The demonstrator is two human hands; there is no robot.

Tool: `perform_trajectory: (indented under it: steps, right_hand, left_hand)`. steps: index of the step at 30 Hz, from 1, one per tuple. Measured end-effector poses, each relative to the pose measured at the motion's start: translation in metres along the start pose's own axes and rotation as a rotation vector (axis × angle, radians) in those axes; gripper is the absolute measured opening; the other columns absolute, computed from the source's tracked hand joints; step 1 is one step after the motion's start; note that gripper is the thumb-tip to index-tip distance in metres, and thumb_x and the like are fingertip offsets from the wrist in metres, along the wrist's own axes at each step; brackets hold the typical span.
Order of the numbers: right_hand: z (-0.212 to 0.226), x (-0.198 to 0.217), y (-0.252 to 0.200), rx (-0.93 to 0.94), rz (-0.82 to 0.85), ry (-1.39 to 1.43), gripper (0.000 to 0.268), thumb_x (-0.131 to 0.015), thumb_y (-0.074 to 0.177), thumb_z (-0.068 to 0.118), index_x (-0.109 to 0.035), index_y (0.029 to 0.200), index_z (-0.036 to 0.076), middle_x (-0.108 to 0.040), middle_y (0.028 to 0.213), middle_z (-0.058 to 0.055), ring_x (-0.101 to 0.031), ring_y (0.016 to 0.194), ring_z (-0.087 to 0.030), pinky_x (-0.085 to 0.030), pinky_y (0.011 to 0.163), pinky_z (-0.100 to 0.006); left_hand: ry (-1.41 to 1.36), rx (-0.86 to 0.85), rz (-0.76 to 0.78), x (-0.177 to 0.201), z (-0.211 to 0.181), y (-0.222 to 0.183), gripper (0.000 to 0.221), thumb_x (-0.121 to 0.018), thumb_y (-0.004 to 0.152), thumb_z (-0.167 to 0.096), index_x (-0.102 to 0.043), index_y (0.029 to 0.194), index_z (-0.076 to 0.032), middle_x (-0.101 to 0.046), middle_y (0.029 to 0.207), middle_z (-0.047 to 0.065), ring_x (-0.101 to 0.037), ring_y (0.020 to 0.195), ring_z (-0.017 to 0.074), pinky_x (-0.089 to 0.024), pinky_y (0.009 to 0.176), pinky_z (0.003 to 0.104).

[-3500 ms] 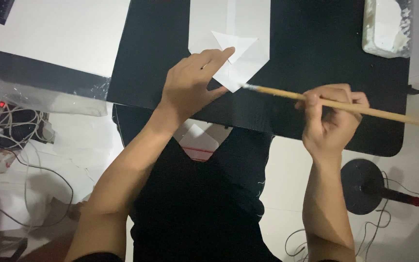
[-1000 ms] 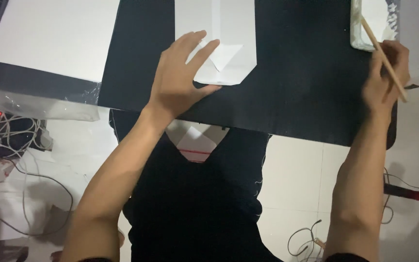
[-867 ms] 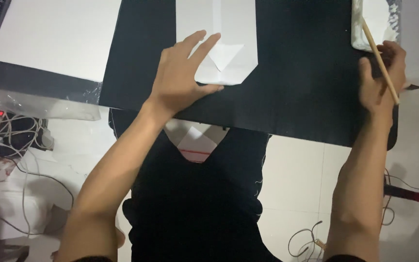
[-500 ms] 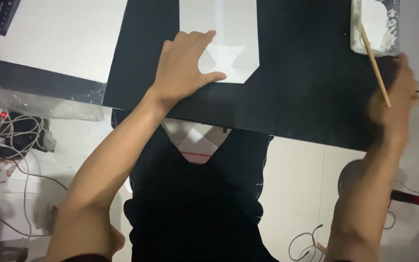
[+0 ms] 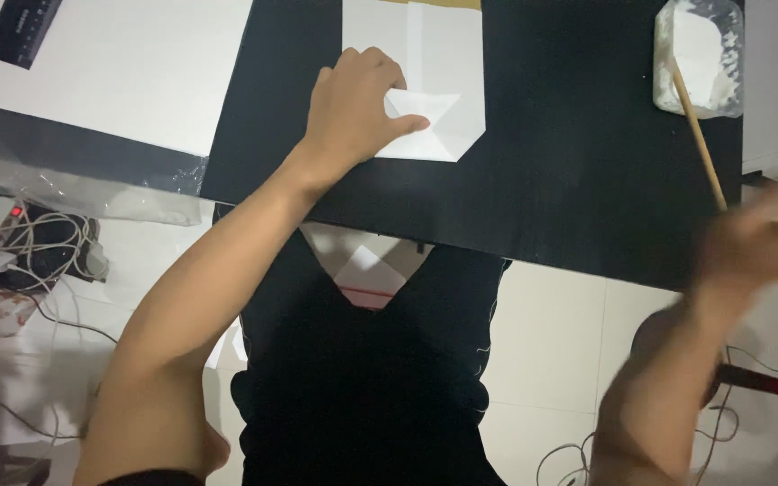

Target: Applying glue to a template and folding it to assemble a bag base.

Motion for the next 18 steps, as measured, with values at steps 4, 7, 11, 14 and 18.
perform_trajectory:
  steps: [4,7,11,14,18]
  right_hand:
    - [0.201,0.096,0.075,0.178,0.318,0.702,0.036,-0.055,0.097,-0.005,-0.065,0.132,0.001,-0.067,0.127,-0.016,-0.06,0.118,-0.035,-0.026,0.103,-0.05]
    - [0.266,0.093,0.055,0.272,0.572,0.757,0.04,-0.059,0.096,0.007,-0.067,0.134,0.015,-0.07,0.131,-0.002,-0.063,0.12,-0.022,-0.021,0.099,-0.048]
    - [0.314,0.086,0.041,0.393,0.598,0.735,0.039,-0.064,0.103,0.022,-0.059,0.14,0.015,-0.064,0.137,-0.005,-0.063,0.12,-0.023,-0.024,0.095,-0.05]
    - [0.324,0.087,0.039,0.351,0.606,0.761,0.036,-0.072,0.099,0.015,-0.063,0.132,0.006,-0.06,0.134,-0.012,-0.06,0.118,-0.029,-0.028,0.093,-0.052]
    - [0.325,0.087,0.038,0.382,0.593,0.665,0.036,-0.074,0.098,0.02,-0.063,0.132,0.01,-0.061,0.135,-0.008,-0.062,0.116,-0.026,-0.029,0.091,-0.052]
  left_hand:
    - [-0.004,0.065,0.033,-0.002,0.001,0.01,0.044,-0.089,0.083,-0.054,-0.078,0.096,-0.013,-0.073,0.112,0.008,-0.065,0.1,0.0293,-0.05,0.078,0.051]
    - [-0.048,0.122,0.067,0.0,0.002,0.013,0.044,-0.093,0.078,-0.053,-0.077,0.092,-0.014,-0.071,0.11,0.006,-0.064,0.099,0.0287,-0.048,0.078,0.051]
    - [-0.051,0.216,0.154,-0.002,0.004,0.02,0.048,-0.095,0.07,-0.056,-0.075,0.091,-0.018,-0.065,0.111,0.003,-0.061,0.104,0.0299,-0.047,0.081,0.055]
    - [-0.102,0.303,0.188,0.005,-0.002,0.02,0.047,-0.096,0.071,-0.053,-0.073,0.089,-0.016,-0.065,0.109,-0.001,-0.063,0.101,0.0259,-0.046,0.084,0.05]
    - [-0.139,0.303,0.144,0.011,-0.009,0.009,0.043,-0.097,0.071,-0.048,-0.076,0.091,-0.015,-0.068,0.112,0.0,-0.064,0.105,0.027,-0.046,0.087,0.053]
Point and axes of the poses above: each hand's wrist, its own y-axis towards the middle knuckle, its own x-axis out of the back of the hand, z = x × y, the point moved 3 cm from there along y, towards the middle knuckle
